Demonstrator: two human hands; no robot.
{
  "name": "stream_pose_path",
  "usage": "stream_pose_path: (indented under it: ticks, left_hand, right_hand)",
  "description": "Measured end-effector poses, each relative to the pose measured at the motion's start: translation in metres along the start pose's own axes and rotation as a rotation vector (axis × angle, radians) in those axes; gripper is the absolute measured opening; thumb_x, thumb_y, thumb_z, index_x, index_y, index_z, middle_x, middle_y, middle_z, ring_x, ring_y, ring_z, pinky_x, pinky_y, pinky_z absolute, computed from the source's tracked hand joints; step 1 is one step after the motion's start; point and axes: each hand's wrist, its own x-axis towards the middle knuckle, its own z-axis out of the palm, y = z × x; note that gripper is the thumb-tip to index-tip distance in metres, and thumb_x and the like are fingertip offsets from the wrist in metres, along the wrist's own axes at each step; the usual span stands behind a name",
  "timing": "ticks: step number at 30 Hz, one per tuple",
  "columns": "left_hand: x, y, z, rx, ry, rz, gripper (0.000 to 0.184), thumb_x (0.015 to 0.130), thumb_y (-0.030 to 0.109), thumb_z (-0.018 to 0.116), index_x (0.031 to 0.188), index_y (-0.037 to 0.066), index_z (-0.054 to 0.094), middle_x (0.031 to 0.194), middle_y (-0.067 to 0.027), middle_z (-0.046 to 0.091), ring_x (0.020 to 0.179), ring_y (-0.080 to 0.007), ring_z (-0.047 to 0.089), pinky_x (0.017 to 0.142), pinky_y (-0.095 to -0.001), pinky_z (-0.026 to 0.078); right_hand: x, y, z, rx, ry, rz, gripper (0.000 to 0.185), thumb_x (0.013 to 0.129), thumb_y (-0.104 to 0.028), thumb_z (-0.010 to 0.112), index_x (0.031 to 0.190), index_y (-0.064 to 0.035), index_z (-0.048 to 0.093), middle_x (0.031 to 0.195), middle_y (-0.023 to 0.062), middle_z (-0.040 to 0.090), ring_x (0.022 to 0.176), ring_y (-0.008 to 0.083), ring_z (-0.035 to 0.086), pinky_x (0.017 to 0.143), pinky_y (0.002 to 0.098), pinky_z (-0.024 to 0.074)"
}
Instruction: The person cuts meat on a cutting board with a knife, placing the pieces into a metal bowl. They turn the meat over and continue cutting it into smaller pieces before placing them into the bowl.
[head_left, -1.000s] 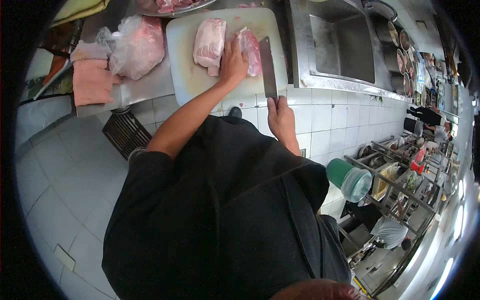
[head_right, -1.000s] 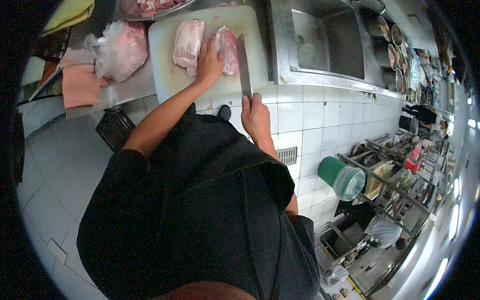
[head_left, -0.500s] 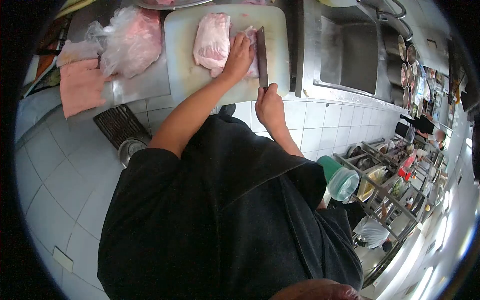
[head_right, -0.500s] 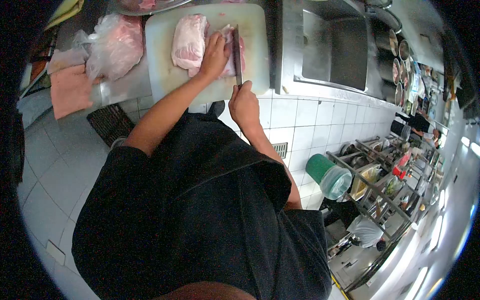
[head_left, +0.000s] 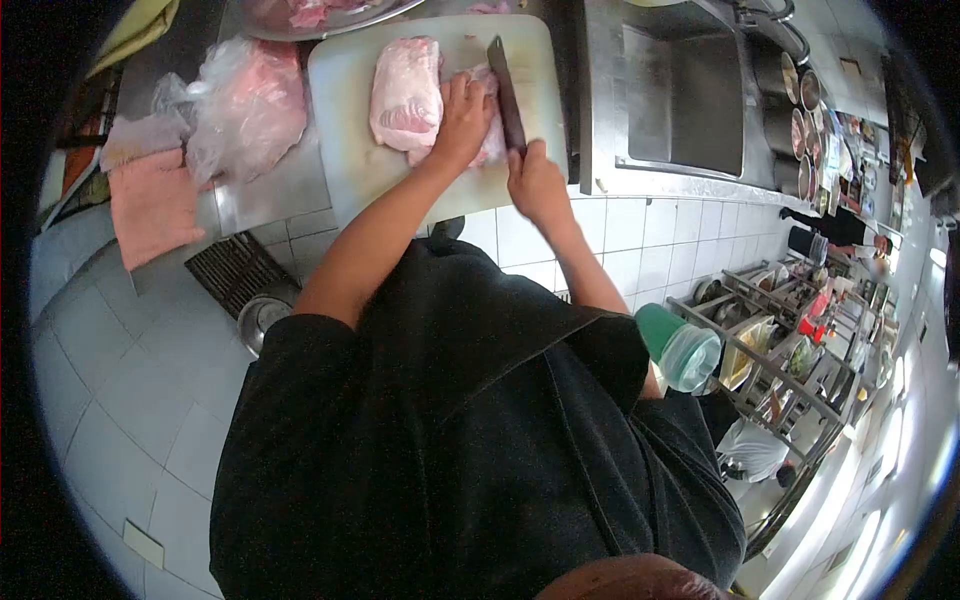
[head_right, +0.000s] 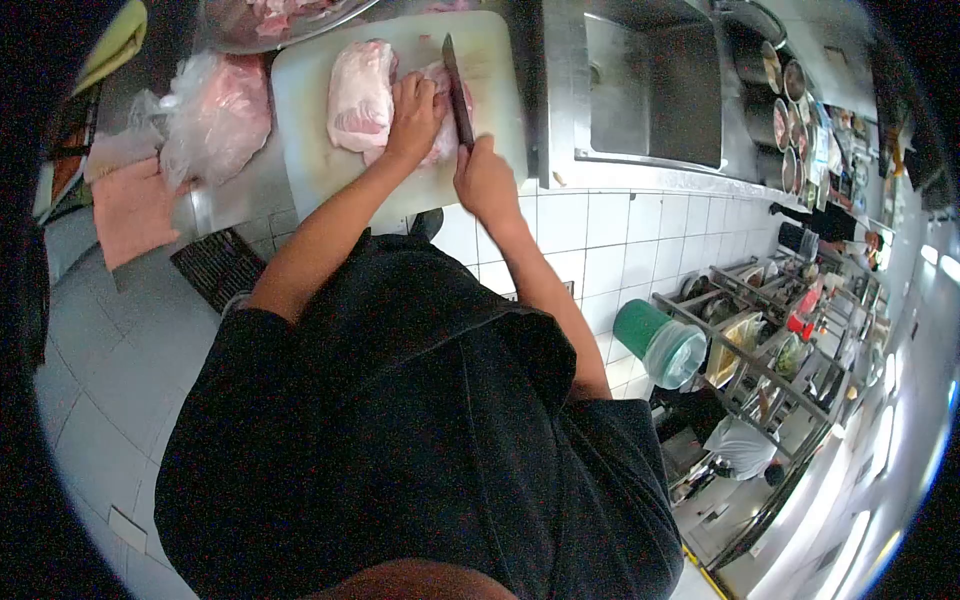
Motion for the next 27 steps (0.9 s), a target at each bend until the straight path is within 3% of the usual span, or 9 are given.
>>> stream_pose_path:
  ticks: [9,10,11,12,15,21,24,25,27]
  left_hand:
    - [-0.006,-0.013,0.009,0.052,-0.065,0.112,0.028,0.086,0.006,0.062,0.112,-0.002,0.058,0.127,-0.0263,0.052,0.117,-0.0448,0.048,0.102,-0.0564,0.036]
    - [-0.005,-0.022,0.025,-0.131,-0.091,-0.038,0.033,0.089,0.011,0.060,0.121,0.005,0.060,0.128,-0.0207,0.052,0.122,-0.0441,0.044,0.105,-0.0558,0.035]
    - [0.025,-0.001,-0.001,-0.395,-0.418,-0.286,0.026,0.089,0.015,0.063,0.114,0.006,0.064,0.127,-0.0215,0.054,0.122,-0.0421,0.044,0.107,-0.0562,0.032]
    - [0.007,-0.019,0.019,-0.137,-0.325,-0.192,0.024,0.091,0.019,0.065,0.111,0.006,0.064,0.126,-0.0221,0.056,0.123,-0.0410,0.045,0.107,-0.0562,0.033]
    - [-0.004,-0.014,0.008,0.038,-0.095,0.027,0.017,0.091,0.012,0.063,0.104,0.002,0.058,0.130,-0.0268,0.052,0.121,-0.0465,0.047,0.103,-0.0562,0.037]
    - [0.000,-0.010,0.000,0.045,-0.158,0.054,0.023,0.094,0.018,0.059,0.108,0.000,0.058,0.131,-0.0268,0.050,0.121,-0.0461,0.047,0.105,-0.0544,0.036]
    - [-0.003,-0.021,0.019,-0.072,-0.082,-0.039,0.034,0.094,0.022,0.059,0.121,0.002,0.061,0.130,-0.0276,0.051,0.123,-0.0456,0.046,0.106,-0.0534,0.035]
    - [-0.003,-0.045,0.030,0.002,-0.111,0.162,0.039,0.091,0.021,0.060,0.125,0.003,0.062,0.126,-0.0277,0.055,0.119,-0.0441,0.049,0.102,-0.0521,0.037]
    - [0.002,-0.030,0.014,0.027,-0.185,0.107,0.033,0.086,0.013,0.060,0.116,0.000,0.063,0.117,-0.0251,0.059,0.110,-0.0417,0.052,0.096,-0.0508,0.040]
  right_hand:
    - [-0.034,0.019,0.046,0.118,-0.027,0.118,0.028,0.100,-0.024,0.049,0.108,0.0023,0.041,0.073,0.0331,0.062,0.070,0.0530,0.061,0.061,0.0591,0.0482]
    - [-0.015,0.023,0.050,0.153,-0.054,0.113,0.031,0.097,-0.023,0.050,0.111,0.0039,0.042,0.076,0.0315,0.063,0.072,0.0501,0.063,0.061,0.0577,0.0489]
    - [0.001,0.043,0.075,-0.029,-0.038,-0.081,0.038,0.093,-0.022,0.055,0.115,0.0066,0.041,0.078,0.0304,0.064,0.074,0.0481,0.065,0.064,0.0573,0.0505]
    - [0.017,0.016,0.047,0.099,-0.097,0.099,0.045,0.090,-0.020,0.059,0.117,0.0096,0.040,0.081,0.0311,0.065,0.077,0.0478,0.065,0.068,0.0565,0.0515]
    - [0.040,0.024,0.043,0.223,0.088,-0.029,0.042,0.093,-0.025,0.058,0.116,0.0059,0.043,0.089,0.0335,0.065,0.086,0.0492,0.065,0.077,0.0561,0.0515]
    - [0.069,0.026,-0.004,0.223,0.010,0.008,0.041,0.096,-0.030,0.054,0.118,0.0036,0.047,0.091,0.0321,0.066,0.090,0.0492,0.065,0.079,0.0554,0.0512]
    - [0.052,0.029,0.002,0.200,0.047,0.058,0.030,0.089,-0.028,0.060,0.101,-0.0006,0.061,0.092,0.0281,0.068,0.087,0.0452,0.066,0.077,0.0541,0.0519]
    - [0.060,0.055,0.025,-0.034,0.092,-0.242,0.024,0.083,-0.027,0.062,0.090,-0.0046,0.066,0.091,0.0249,0.067,0.082,0.0433,0.066,0.074,0.0518,0.0529]
    - [0.023,0.046,-0.004,0.080,0.032,-0.200,0.027,0.084,-0.030,0.064,0.095,-0.0055,0.068,0.097,0.0262,0.065,0.085,0.0419,0.067,0.073,0.0510,0.0533]
